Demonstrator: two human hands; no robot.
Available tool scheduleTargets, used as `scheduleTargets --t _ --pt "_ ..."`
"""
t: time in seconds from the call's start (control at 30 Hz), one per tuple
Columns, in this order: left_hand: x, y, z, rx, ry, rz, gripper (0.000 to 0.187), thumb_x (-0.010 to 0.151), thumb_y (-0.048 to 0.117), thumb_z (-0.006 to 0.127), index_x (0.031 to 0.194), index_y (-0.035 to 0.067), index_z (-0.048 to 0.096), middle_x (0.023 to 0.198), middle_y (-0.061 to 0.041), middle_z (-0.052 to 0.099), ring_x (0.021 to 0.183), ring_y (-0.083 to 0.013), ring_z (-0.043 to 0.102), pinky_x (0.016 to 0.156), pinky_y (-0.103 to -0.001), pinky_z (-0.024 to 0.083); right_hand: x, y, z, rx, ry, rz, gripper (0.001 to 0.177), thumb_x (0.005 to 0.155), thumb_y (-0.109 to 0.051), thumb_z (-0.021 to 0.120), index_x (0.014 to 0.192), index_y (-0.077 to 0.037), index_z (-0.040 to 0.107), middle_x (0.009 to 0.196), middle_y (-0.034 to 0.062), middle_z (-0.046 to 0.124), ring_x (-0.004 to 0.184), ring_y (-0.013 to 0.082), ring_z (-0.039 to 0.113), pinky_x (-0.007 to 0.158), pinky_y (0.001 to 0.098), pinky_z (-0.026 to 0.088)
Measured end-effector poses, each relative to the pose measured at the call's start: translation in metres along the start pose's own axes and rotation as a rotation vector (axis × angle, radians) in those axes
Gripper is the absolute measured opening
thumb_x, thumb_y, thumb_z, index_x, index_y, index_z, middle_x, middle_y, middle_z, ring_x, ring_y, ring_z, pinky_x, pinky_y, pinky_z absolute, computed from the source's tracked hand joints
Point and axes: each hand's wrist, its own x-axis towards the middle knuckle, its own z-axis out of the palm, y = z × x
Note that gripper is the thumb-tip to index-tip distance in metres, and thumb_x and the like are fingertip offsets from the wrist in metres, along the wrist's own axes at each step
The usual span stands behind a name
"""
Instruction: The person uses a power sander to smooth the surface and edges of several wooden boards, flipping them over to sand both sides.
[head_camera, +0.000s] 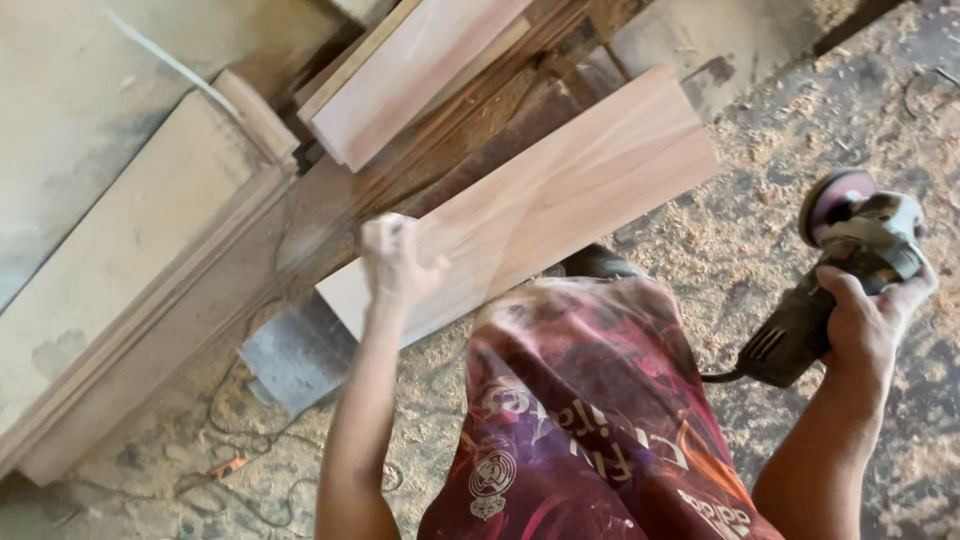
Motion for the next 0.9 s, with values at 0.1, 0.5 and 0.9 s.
scheduleTargets --t 0.1,0.5,0.9 --pt "-0.049 0.026 0.042 0.229 -0.236 0.053 0.094 0.065 0.024 0.08 0.148 0.008 0.039 0.154 -0.03 0.026 0.142 -0.0531 0.023 0.108 -0.076 0.026 -0.006 -0.022 0.027 0.109 -0.017 0.002 0.079 0.098 0.015 0.065 0.154 -0.007 0.015 0.133 0.0198 0.056 0.114 0.0283 0.066 0.094 0.0419 0.064" --pt "-0.1 0.026 0.069 0.151 -0.271 0.062 0.086 0.084 0.021 0.072 0.158 0.01 0.031 0.162 -0.031 0.018 0.145 -0.0607 0.019 0.107 -0.083 0.025 -0.032 -0.059 0.057 0.119 0.035 -0.089 0.086 0.092 0.017 0.063 0.161 -0.008 0.017 0.138 0.0231 0.051 0.109 0.0278 0.063 0.099 0.0453 0.064" --pt "-0.005 0.069 -0.026 -0.307 -0.177 0.181 0.054 0.075 -0.011 0.053 0.123 0.003 0.071 0.086 -0.026 0.075 0.072 -0.035 0.076 0.071 -0.044 0.063 -0.03 -0.136 0.044 0.459 0.084 0.081 0.05 0.097 -0.003 0.061 0.141 0.01 0.042 0.104 0.0213 0.061 0.087 0.0368 0.071 0.084 0.0477 0.065"
